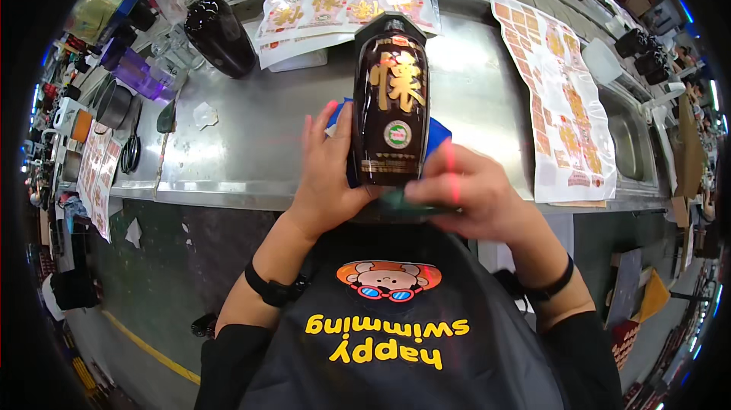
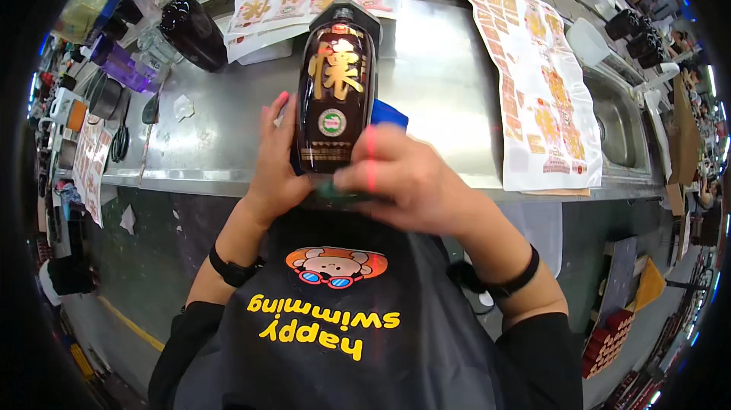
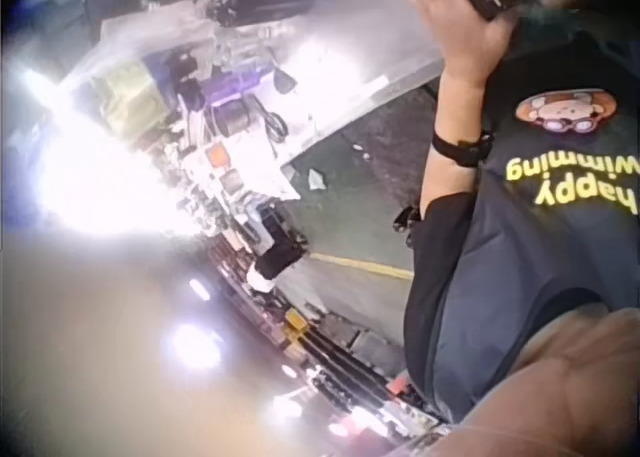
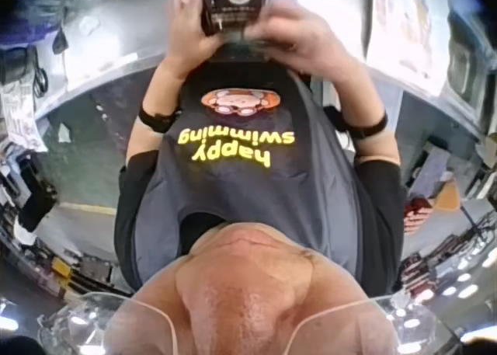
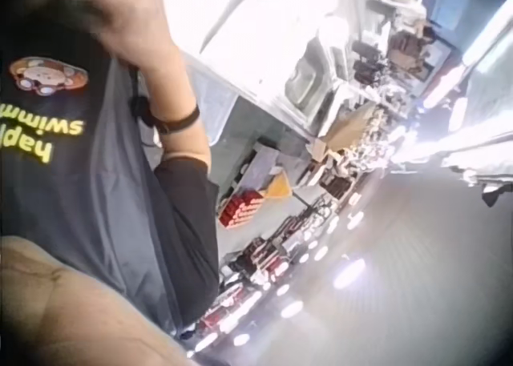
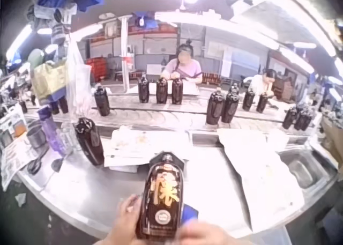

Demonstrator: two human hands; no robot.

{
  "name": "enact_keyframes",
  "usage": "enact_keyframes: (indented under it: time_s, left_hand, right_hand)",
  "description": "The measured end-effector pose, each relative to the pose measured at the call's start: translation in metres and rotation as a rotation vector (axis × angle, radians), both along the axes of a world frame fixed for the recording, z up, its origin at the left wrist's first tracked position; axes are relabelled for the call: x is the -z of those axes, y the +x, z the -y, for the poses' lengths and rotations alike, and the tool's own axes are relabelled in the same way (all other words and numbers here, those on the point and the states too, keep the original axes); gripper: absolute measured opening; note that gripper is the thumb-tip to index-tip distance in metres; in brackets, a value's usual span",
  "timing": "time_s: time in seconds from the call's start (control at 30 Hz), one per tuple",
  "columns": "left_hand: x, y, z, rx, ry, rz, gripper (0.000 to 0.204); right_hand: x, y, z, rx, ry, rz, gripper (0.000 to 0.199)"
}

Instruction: Manually applying decorative labels and smoothing them onto dark glass bottles on an assembly line.

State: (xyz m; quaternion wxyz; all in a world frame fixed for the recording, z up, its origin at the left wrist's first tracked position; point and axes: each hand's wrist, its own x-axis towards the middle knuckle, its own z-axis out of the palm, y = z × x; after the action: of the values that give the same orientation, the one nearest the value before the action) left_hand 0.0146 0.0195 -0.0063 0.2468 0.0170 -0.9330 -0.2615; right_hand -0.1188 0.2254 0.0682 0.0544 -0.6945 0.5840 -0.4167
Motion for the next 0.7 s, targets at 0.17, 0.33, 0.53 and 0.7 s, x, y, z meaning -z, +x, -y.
enact_keyframes:
  time_s: [0.17,0.33,0.53,0.7]
  left_hand:
    - [-0.003,0.001,-0.004,-0.043,-0.135,-0.142,0.104]
    - [0.001,-0.004,-0.008,-0.065,-0.055,-0.02,0.106]
    - [-0.013,0.001,-0.004,-0.047,-0.262,-0.109,0.103]
    - [-0.007,-0.01,-0.005,0.041,-0.051,-0.203,0.102]
  right_hand:
    - [-0.015,-0.001,0.025,0.584,-0.11,-0.221,0.034]
    - [-0.017,0.002,0.025,0.034,-0.008,-0.033,0.033]
    - [-0.033,-0.021,0.001,0.199,0.094,0.029,0.034]
    - [-0.018,-0.12,-0.016,0.674,0.211,-0.282,0.039]
